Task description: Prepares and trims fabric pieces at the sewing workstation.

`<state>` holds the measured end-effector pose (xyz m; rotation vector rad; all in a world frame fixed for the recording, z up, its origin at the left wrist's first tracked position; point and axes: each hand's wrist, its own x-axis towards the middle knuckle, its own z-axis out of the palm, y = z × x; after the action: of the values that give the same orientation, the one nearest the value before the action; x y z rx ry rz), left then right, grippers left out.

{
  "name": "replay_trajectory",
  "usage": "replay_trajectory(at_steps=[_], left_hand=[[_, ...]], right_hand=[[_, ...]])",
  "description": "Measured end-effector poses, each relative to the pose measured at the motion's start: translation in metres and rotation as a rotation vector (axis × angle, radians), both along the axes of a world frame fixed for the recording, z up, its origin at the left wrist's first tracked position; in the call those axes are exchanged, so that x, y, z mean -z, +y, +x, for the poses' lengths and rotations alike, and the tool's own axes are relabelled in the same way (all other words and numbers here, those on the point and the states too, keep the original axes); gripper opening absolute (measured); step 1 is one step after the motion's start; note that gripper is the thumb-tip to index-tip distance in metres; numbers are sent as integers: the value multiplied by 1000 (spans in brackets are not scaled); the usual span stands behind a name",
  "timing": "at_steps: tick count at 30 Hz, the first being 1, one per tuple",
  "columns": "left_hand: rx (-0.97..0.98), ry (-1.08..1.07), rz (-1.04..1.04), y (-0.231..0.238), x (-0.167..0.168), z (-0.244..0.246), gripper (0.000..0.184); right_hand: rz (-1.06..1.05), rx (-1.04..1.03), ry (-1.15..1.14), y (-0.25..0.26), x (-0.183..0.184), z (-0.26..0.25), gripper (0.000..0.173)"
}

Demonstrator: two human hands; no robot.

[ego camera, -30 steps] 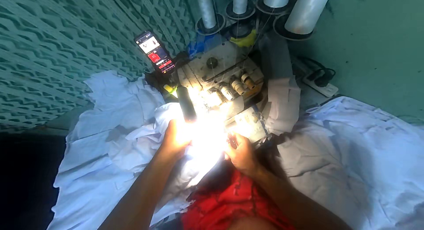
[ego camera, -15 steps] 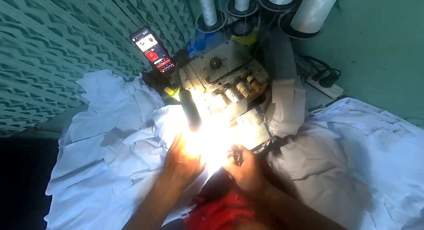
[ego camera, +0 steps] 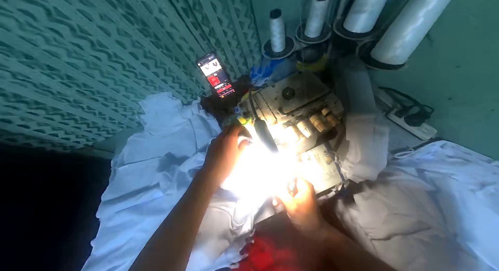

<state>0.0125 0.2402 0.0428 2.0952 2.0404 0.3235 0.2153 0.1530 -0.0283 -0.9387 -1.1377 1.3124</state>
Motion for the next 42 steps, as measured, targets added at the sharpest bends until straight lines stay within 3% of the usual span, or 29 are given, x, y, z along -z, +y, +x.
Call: replay_trajectory(at_steps=[2,7,10,13,17,20,23,27,29,31,36,42], left_hand=[[-26,-137,0,-9,-4,-10,14],[104,-353,130,-52,-1,-27,22],[87,-272,228,-47,6,-16,27],[42,-128,84,-23,7,-2,50],[9,-83,-85,-11,-6,5,25],[90,-142,15,-28,-9,-5,17],[169,-144,144,-50,-2,-16,21],[119,-68,331,-92,-3,-21,23],[85,-61,379,-112,-1,-26,27],[40,-147,371,-130,0,-29,27],[-70,-679,247,-154,5,-20,15],[-98,-711,260,-157,5,-9,11]], right_hand=[[55,11,-130,-4,7,9,13],[235,12,-347,-2,23,30,24],[247,13,-365,-1,25,27,25],[258,46,-391,-8,25,23,25],[323,104,-489,-12,29,39,24],[349,118,-521,-10,34,57,25],[360,112,-533,-7,32,63,26],[442,75,-593,-5,17,55,26],[492,28,-619,-5,8,49,36],[561,-23,-646,-5,1,41,43],[696,-71,-695,2,-13,11,35],[863,-55,-825,22,-16,-13,29]])
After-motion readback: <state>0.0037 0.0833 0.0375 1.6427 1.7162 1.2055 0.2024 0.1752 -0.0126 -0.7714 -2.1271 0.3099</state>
